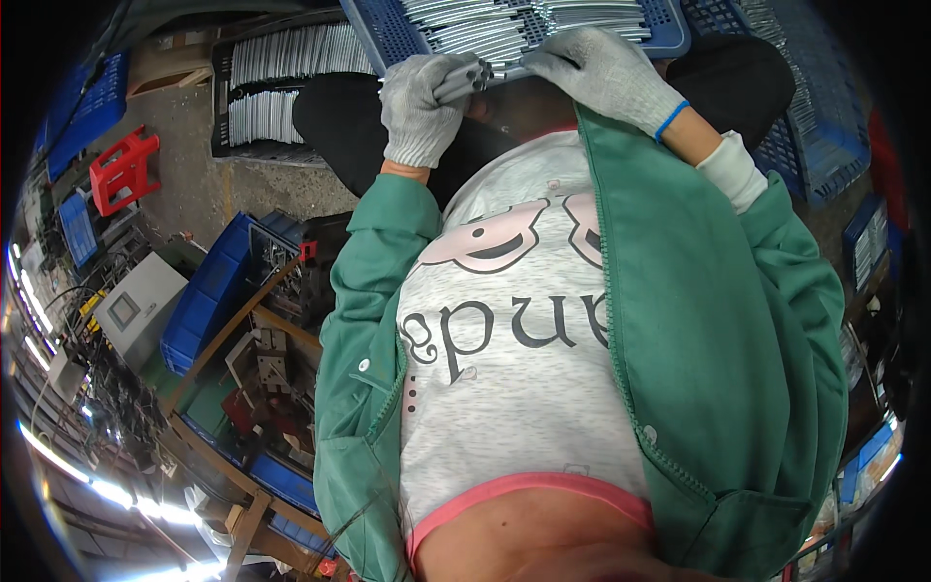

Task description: Sorting and arranging small metal components into structured trays.

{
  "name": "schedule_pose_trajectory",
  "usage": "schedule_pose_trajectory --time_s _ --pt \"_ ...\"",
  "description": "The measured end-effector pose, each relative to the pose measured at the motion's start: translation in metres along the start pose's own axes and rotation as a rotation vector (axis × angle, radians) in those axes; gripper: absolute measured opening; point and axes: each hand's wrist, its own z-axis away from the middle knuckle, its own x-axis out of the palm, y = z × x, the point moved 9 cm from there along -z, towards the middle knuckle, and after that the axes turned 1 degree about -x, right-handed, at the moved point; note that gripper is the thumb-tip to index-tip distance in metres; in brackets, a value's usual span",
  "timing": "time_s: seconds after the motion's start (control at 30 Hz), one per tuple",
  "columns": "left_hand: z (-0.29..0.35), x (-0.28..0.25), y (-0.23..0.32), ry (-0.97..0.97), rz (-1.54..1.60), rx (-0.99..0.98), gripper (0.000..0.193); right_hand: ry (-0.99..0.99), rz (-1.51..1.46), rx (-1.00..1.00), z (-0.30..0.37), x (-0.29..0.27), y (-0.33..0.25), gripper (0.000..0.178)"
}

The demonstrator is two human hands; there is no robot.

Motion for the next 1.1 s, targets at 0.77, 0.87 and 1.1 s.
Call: schedule_pose_trajectory --time_s 0.77,0.87,1.1 --pt "0.01 0.036 -0.066 -0.236 0.148 -0.321 0.02 0.235 0.152 -0.028 0.015 -0.018 0.002 0.035" --pt "0.01 0.025 -0.05 -0.232 0.143 -0.291 0.018 0.235 0.171 -0.066 0.016 -0.019 -0.007 0.033" --pt "0.006 0.021 -0.027 -0.244 0.159 -0.249 0.016 0.265 0.243 -0.147 0.016 -0.017 -0.014 0.03"
